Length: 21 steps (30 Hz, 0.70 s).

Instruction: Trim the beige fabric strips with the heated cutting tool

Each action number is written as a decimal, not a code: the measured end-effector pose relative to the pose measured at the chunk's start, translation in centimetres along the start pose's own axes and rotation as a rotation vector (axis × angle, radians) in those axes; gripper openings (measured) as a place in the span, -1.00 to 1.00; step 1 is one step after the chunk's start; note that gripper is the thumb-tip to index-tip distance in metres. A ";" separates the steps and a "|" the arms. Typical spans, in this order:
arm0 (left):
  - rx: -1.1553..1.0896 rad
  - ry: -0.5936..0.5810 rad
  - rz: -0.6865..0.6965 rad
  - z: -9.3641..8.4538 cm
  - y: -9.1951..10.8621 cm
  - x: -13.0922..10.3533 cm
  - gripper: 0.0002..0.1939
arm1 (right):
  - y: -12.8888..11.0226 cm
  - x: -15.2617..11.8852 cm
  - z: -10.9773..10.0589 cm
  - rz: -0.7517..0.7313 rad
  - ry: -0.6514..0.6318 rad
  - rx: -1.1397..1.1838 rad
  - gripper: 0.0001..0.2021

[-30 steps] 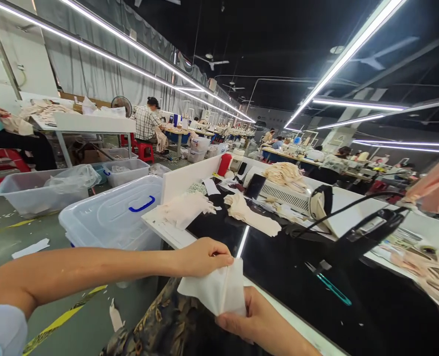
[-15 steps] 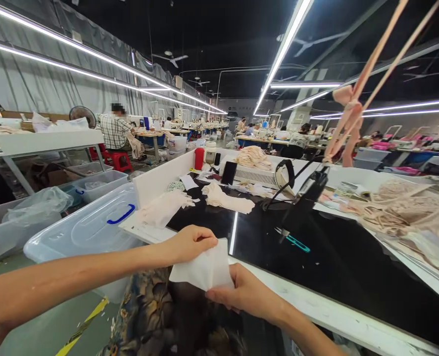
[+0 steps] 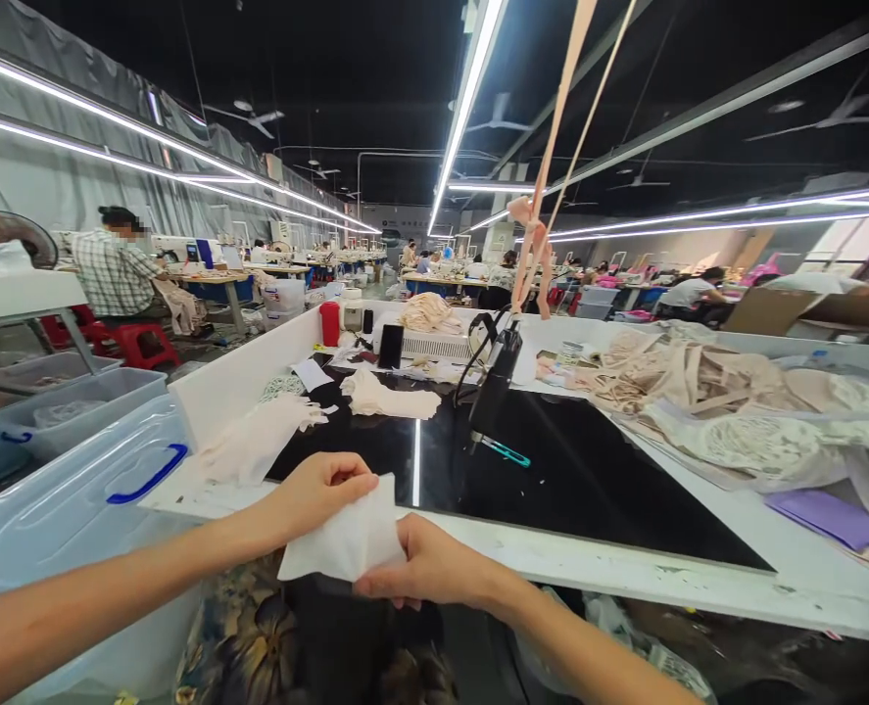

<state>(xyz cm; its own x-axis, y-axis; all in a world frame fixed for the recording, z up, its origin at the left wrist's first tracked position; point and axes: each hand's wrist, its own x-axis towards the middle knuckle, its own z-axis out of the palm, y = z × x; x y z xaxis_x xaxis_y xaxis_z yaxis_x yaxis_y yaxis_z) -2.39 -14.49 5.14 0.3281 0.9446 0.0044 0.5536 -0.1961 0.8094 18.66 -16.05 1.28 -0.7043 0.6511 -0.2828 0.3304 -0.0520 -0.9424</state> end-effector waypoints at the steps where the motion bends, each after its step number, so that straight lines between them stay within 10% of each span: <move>1: 0.002 0.002 -0.001 -0.2 -0.1 0.0 -0.47 | -0.1 0.1 0.0 0.003 0.002 0.000 -0.79; 21: 0.055 0.026 0.197 -1.7 -1.9 6.7 -0.54 | 0.7 3.8 -3.3 0.014 0.206 -0.016 -0.64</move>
<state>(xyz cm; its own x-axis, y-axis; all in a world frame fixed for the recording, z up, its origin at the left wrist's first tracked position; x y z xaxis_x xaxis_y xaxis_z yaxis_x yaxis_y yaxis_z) -2.54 -7.37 4.64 0.4148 0.8928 0.1755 0.5214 -0.3913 0.7583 18.29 -11.17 0.13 -0.5570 0.7915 -0.2517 0.3500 -0.0511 -0.9354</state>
